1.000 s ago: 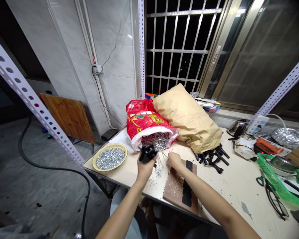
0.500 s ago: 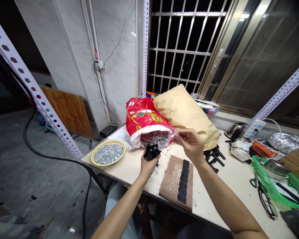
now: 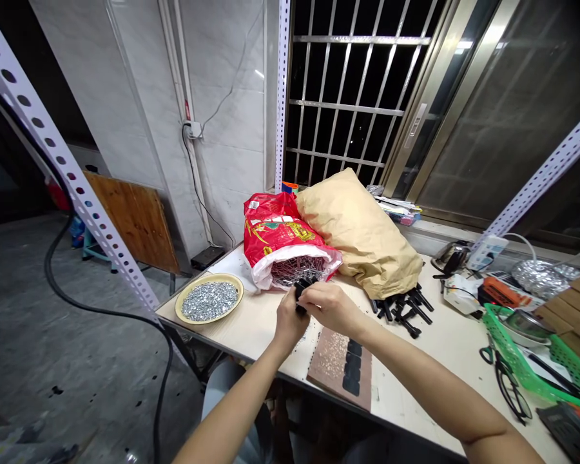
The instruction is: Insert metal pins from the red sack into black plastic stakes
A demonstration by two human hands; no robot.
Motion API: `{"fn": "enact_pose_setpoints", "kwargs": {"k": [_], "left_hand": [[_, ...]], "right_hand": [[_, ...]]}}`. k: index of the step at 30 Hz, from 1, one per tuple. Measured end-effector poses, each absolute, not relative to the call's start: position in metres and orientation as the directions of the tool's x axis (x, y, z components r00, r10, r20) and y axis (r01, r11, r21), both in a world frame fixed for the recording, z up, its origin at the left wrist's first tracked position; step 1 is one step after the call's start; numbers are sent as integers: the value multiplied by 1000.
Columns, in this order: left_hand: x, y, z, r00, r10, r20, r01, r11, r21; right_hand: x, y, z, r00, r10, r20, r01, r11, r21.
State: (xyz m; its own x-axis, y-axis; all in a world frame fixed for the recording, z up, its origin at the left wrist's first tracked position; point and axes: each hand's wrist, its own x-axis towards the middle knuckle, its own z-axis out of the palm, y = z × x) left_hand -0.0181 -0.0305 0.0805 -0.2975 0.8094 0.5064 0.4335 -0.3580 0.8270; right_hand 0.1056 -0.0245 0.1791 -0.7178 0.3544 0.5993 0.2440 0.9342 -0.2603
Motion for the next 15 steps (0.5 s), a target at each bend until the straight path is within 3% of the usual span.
{"fn": "enact_pose_setpoints", "kwargs": {"k": [4, 9, 15], "left_hand": [[-21, -31, 86, -301, 828, 473, 378, -352, 856], [-23, -28, 94, -393, 861, 323, 160, -282, 946], [-14, -24, 94, -389, 886, 253, 12, -270, 963]], "right_hand": [[113, -23, 183, -682, 333, 651, 240, 943, -230], [133, -12, 185, -485, 449, 751, 340, 887, -311], [150, -8, 173, -350, 608, 712, 378, 788, -486]]}}
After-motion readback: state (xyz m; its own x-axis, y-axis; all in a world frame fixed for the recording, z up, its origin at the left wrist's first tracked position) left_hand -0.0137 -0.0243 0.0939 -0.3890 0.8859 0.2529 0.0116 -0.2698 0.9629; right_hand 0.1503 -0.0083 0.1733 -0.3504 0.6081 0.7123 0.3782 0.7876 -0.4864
